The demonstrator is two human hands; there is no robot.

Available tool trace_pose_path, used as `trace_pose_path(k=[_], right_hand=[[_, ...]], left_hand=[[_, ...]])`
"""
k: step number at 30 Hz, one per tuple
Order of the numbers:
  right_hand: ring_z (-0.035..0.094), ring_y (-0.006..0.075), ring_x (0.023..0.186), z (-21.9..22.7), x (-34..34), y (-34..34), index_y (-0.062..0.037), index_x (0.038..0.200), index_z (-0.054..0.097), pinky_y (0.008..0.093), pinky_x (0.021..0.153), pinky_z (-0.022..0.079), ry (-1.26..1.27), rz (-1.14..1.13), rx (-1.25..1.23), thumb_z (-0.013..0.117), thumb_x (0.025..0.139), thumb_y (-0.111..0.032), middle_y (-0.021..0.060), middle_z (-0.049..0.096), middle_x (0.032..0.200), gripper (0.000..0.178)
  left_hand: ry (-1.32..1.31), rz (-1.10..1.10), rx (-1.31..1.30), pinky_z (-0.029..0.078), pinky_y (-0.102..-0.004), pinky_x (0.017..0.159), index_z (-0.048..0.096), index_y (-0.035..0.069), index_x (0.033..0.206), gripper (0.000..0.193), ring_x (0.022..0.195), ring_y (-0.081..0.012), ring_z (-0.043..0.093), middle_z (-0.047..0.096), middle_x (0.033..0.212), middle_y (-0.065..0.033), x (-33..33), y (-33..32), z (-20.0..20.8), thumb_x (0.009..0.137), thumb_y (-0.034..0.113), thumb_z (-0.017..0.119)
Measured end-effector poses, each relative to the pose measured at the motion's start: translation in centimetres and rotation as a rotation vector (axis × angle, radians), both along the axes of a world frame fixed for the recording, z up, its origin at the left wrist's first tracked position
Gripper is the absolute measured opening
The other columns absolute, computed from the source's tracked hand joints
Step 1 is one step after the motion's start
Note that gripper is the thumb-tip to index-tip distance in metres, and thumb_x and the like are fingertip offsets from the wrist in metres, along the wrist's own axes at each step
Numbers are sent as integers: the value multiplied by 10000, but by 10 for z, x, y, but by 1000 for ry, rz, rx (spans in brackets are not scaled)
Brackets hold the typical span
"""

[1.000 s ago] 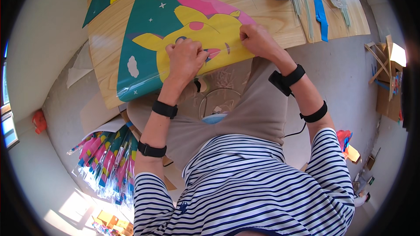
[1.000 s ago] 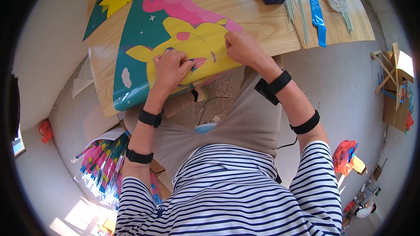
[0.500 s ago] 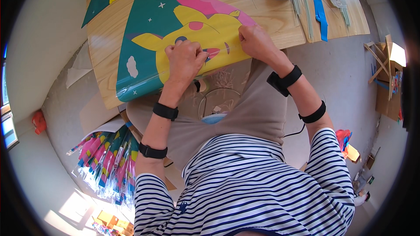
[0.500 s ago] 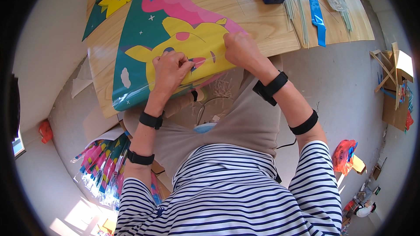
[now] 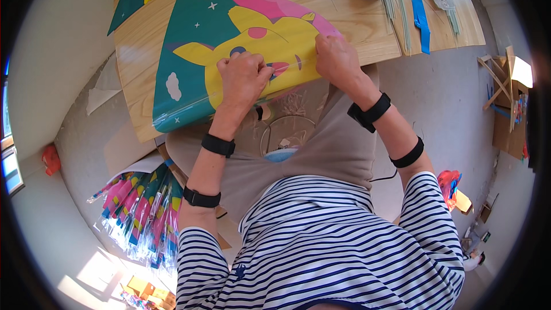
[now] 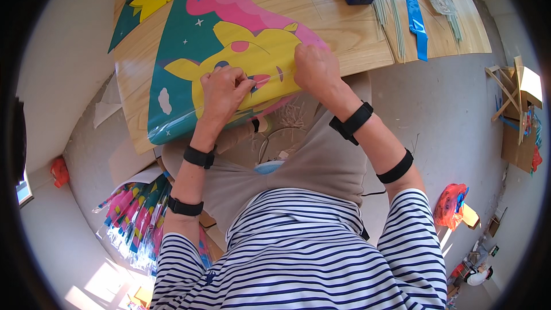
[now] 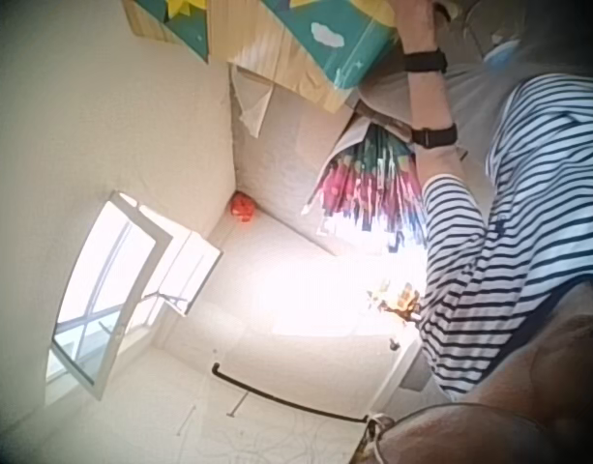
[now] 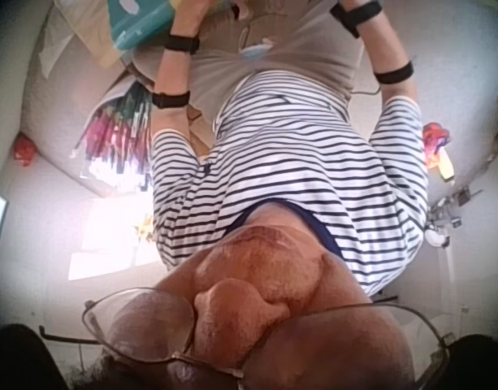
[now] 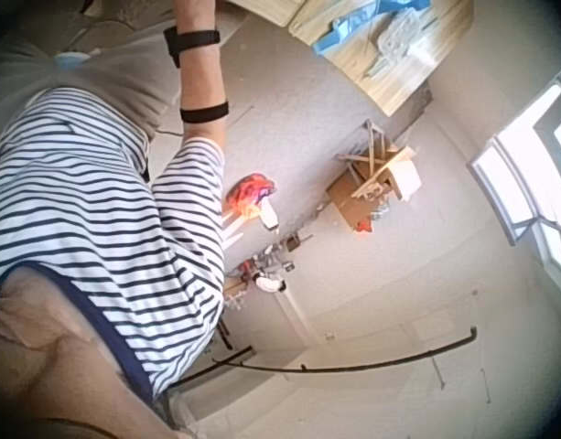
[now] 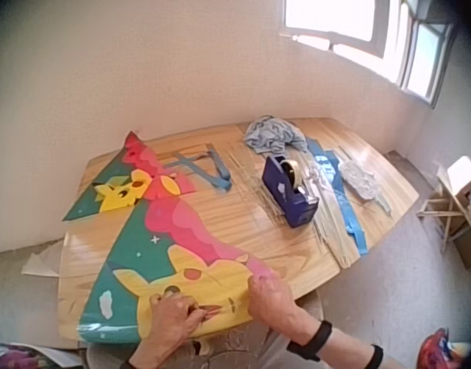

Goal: Assemble a kite by inserting supports and securing them with tape.

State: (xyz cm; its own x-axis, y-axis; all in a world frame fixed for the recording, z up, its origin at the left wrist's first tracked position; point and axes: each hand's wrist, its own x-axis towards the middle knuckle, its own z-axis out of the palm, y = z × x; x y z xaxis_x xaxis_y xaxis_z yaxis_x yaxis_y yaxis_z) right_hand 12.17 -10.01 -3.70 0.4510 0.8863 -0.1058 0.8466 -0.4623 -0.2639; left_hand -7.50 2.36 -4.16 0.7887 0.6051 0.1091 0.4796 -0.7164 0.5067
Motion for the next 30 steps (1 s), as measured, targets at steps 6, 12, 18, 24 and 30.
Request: trace_pose_path(k=[6, 12, 18, 24, 30], right_hand=[[647, 393, 921, 3, -10, -7, -43, 1005, 538, 488, 740, 517, -43, -98, 22, 688, 810, -106, 170, 666, 976, 254], [637, 381, 974, 3, -16, -11, -58, 1012, 527, 488, 772, 510, -55, -144, 98, 707, 810, -127, 158, 657, 1014, 279], [635, 391, 967, 7, -18, -10, -73, 1042, 538, 484, 776, 512, -29, -233, 71, 712, 808, -143, 157, 638, 1018, 301], [623, 370, 969, 11, -1, -20, -54, 983, 572, 459, 786, 517, -121, -209, 167, 699, 796, -120, 142, 609, 1027, 236], [557, 304, 1113, 12, -52, -29, 6, 1138, 609, 447, 962, 462, -82, 259, 446, 674, 780, -139, 118, 595, 1137, 392]], left_hand=[[0, 3, -2, 322, -416, 791, 661, 87, 681, 218, 760, -216, 572, 617, 697, -43, 0, -1, 0, 772, 268, 740], [8, 7, 3, 321, -415, 796, 665, 92, 682, 214, 762, -216, 575, 617, 693, -42, 0, 0, -1, 773, 271, 739], [28, 5, 6, 321, -411, 799, 669, 94, 685, 212, 769, -213, 576, 614, 682, -39, 2, 1, -1, 773, 274, 738], [35, 12, 24, 323, -412, 798, 671, 104, 686, 205, 766, -212, 577, 616, 679, -29, 3, 1, -2, 771, 277, 740], [68, 20, -34, 338, -451, 811, 697, 91, 696, 176, 852, -253, 586, 659, 738, -66, 3, 1, 1, 747, 259, 707]])
